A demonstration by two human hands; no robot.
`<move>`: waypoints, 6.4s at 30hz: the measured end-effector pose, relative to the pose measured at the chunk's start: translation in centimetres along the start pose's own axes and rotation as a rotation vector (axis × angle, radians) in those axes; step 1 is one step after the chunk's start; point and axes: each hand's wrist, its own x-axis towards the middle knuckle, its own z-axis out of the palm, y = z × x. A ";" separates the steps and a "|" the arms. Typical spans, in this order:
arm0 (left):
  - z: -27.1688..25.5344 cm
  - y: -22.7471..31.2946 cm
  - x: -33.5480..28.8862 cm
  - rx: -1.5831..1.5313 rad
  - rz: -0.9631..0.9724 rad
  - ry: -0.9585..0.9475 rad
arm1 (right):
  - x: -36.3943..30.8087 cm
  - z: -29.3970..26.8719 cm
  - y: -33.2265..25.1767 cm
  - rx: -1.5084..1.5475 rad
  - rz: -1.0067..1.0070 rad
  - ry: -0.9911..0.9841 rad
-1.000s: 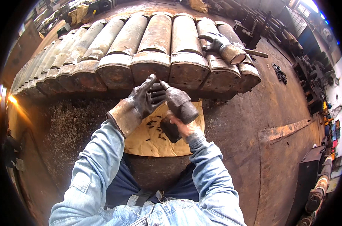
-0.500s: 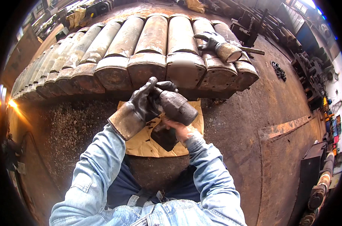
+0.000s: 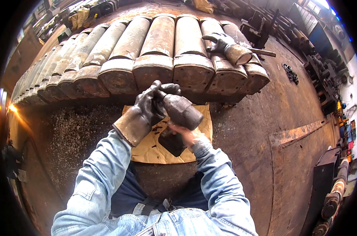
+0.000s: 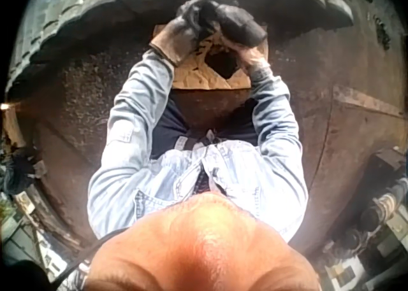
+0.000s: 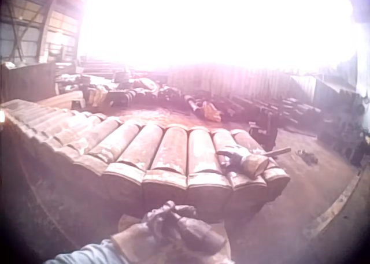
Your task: The person uses a cordless impact wrench to tighten bolts on a row of large metal components resting on the floor. They guide the tool onto each bolt head with their gloved hands and apply torque to them one at a time.
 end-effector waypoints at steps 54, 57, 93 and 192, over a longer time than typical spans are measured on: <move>-9.8 4.3 -2.0 1.230 0.273 0.395 | 12.2 2.7 9.3 -0.360 -0.553 0.360; -7.9 4.0 -2.6 1.281 0.294 0.360 | 12.3 0.3 9.2 -0.135 -0.494 0.257; -10.6 4.0 0.7 0.675 0.118 0.371 | 9.1 1.8 4.8 -0.301 -0.626 0.305; -9.5 3.7 -2.7 1.057 0.237 0.429 | 12.9 -0.7 15.6 0.493 -0.168 0.315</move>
